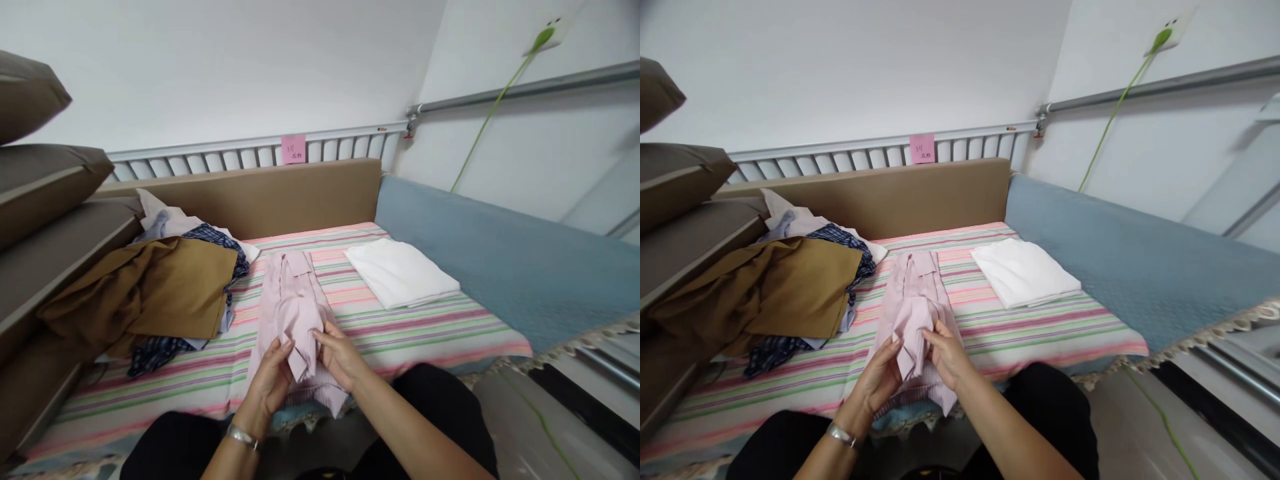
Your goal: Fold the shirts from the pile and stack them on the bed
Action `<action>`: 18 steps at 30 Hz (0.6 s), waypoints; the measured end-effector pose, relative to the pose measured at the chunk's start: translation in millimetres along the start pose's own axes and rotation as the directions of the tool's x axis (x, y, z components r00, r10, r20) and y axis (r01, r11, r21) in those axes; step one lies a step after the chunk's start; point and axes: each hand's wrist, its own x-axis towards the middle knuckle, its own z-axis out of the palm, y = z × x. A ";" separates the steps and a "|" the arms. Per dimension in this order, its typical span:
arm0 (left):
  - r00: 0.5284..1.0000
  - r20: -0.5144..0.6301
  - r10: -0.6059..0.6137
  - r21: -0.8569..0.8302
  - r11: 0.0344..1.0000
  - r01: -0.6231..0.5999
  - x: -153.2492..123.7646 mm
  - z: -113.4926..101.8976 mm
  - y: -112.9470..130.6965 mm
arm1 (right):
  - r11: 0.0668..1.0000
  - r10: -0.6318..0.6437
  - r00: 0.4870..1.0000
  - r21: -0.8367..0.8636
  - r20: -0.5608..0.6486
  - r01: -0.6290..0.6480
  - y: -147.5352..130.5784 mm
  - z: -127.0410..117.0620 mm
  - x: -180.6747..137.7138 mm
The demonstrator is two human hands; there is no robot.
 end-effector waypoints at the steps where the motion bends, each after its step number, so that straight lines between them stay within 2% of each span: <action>1: 1.000 0.009 0.007 -0.023 1.000 -0.007 -0.2 -1.2 1.5 | 1.000 0.001 1.000 0.026 -0.009 -0.001 -0.3 -2.1 1.0; 5: 0.999 0.035 0.037 -0.054 0.998 -0.035 -0.7 -6.9 5.3 | 0.995 0.010 0.997 0.099 -0.081 -0.002 0.9 -7.3 5.0; 8: 0.998 -0.024 0.050 -0.113 0.992 -0.052 -0.2 -8.1 7.8 | 0.996 0.021 0.997 0.090 -0.069 -0.015 3.6 -6.3 4.6; 11: 0.997 -0.068 0.036 -0.186 0.981 -0.048 1.1 -6.7 10.8 | 0.990 0.139 0.990 -0.017 -0.003 -0.139 7.0 -3.8 0.4; 13: 0.997 -0.069 0.016 -0.193 0.981 -0.029 2.2 -6.2 12.0 | 0.974 0.204 0.979 -0.103 -0.009 -0.204 8.5 -3.0 -2.1; 15: 0.997 -0.077 0.000 -0.183 0.983 -0.014 3.3 -7.0 11.9 | 0.976 0.187 0.982 -0.107 -0.033 -0.190 8.4 -3.3 -2.8; 18: 0.995 -0.095 -0.017 -0.173 0.985 0.000 5.2 -10.2 9.3 | 0.989 0.150 0.988 0.007 -0.024 -0.150 6.9 -5.0 -0.5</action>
